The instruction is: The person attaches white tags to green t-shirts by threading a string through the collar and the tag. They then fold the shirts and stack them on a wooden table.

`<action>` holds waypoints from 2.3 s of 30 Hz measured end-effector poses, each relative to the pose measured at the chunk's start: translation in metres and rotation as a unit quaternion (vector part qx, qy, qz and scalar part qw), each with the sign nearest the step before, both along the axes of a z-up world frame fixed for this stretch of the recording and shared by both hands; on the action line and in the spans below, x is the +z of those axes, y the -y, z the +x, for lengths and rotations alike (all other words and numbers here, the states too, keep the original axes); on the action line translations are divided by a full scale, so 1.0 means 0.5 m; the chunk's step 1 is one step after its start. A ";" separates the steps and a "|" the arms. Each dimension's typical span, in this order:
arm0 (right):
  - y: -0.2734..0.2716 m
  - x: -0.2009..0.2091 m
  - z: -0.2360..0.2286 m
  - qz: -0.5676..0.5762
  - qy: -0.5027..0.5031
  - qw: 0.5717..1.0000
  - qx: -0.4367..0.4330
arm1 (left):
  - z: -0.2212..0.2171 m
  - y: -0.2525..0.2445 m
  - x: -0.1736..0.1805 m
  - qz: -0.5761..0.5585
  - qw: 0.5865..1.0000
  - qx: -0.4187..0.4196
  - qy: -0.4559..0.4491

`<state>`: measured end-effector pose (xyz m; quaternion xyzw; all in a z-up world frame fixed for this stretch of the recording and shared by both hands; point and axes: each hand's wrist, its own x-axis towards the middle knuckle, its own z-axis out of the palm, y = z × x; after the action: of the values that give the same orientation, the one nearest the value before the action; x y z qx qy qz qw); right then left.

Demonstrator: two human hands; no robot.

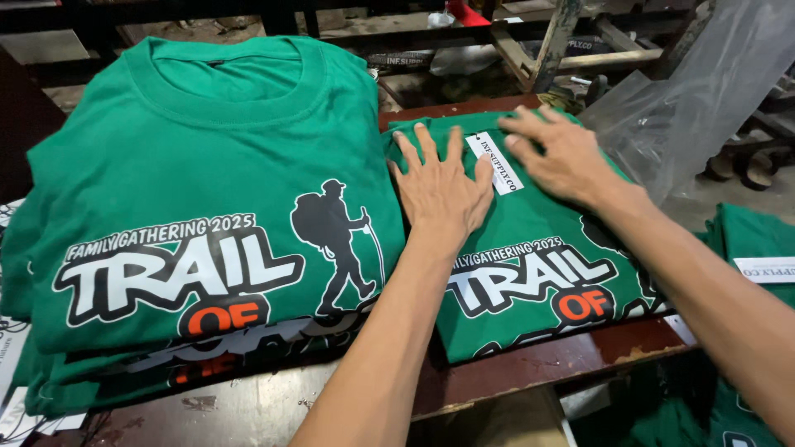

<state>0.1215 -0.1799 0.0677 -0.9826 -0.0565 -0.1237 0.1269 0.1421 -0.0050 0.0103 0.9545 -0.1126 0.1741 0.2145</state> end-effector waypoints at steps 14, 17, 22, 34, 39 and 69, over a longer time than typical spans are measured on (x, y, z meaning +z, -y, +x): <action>0.011 -0.024 0.042 -0.066 -0.095 0.992 -0.055 | 0.067 0.008 -0.013 0.039 0.999 0.020 -0.025; -0.001 -0.010 0.032 -0.065 -0.134 0.986 -0.070 | 0.091 0.018 -0.036 0.053 0.997 0.038 -0.035; 0.030 -0.027 0.035 -0.070 -0.086 0.991 -0.079 | 0.090 0.026 -0.051 0.018 0.998 0.059 -0.016; 0.078 -0.059 0.037 -0.034 -0.114 0.986 -0.117 | 0.005 0.027 -0.030 -0.096 0.989 0.093 0.057; 0.071 -0.049 -0.038 -0.050 -0.141 0.982 -0.113 | -0.075 0.019 -0.048 -0.009 0.995 0.072 0.071; 0.093 -0.042 -0.293 -0.013 -0.131 0.983 -0.131 | -0.285 -0.080 -0.044 -0.068 0.995 -0.068 0.032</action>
<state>-0.0249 -0.2262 0.0467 -0.9907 0.0886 -0.0087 0.1034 -0.0003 0.0351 -0.0115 0.9219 -0.1723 0.1963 0.2862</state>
